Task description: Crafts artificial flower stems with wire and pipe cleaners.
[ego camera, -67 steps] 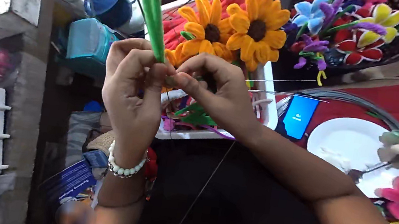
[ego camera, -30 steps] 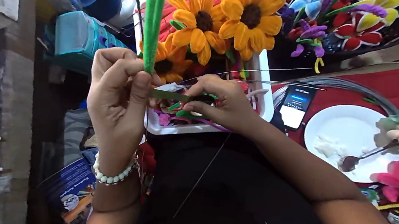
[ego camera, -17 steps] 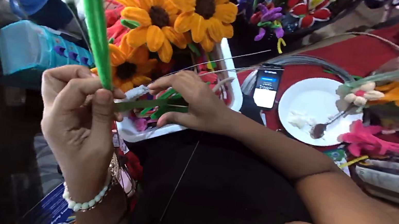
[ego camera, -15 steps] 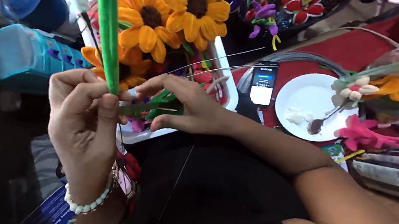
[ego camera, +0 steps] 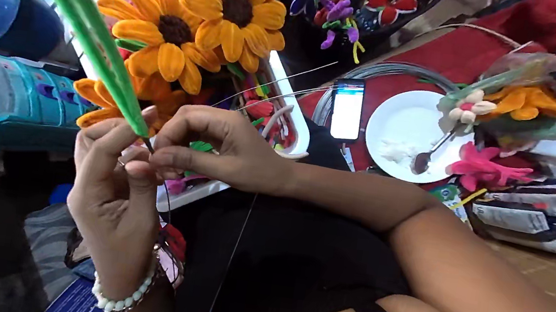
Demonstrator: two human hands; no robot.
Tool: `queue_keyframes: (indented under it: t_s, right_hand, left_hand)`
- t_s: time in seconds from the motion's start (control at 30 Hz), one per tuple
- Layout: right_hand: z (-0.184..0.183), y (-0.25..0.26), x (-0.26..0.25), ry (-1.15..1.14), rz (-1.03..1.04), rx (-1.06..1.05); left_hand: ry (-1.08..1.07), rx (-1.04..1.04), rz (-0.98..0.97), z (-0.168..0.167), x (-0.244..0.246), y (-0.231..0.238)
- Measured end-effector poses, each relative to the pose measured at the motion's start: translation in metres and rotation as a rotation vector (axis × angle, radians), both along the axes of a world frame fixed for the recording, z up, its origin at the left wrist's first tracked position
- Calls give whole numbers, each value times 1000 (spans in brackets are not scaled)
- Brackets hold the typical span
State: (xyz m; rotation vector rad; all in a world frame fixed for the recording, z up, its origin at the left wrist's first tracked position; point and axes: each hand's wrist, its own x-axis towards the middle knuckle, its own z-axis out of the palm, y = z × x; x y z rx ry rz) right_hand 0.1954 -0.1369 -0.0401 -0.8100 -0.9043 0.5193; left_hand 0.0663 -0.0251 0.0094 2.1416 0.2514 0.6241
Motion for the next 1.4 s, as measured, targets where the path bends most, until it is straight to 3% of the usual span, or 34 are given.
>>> queue_keyframes:
  t_s: [0.13,0.4,0.57,0.9,1.1,1.2,1.27,1.4]
  right_hand:
    - [5,0,0,-106,-176,-53]
    - [7,5,-5,-278,-328,-99]
    - [7,6,-2,-282,-303,-102]
    - [3,12,-2,-180,-224,81]
    - [0,14,-7,107,48,161]
    - [-2,16,-3,-35,-67,181]
    - [0,15,-1,-197,-228,131]
    - [3,8,1,-284,-329,-33]
  left_hand:
    - [7,52,68,-11,-13,-10]
    - [-53,381,205,-28,-30,-12]
    - [-82,322,186,-29,-28,-11]
    - [-165,-296,17,-26,-22,-14]
    - [-108,-763,-97,-20,-18,-15]
    - [-33,-952,-181,-16,-19,-10]
    - [26,-816,-205,-14,-19,-7]
    - [47,20,12,-26,-18,-8]
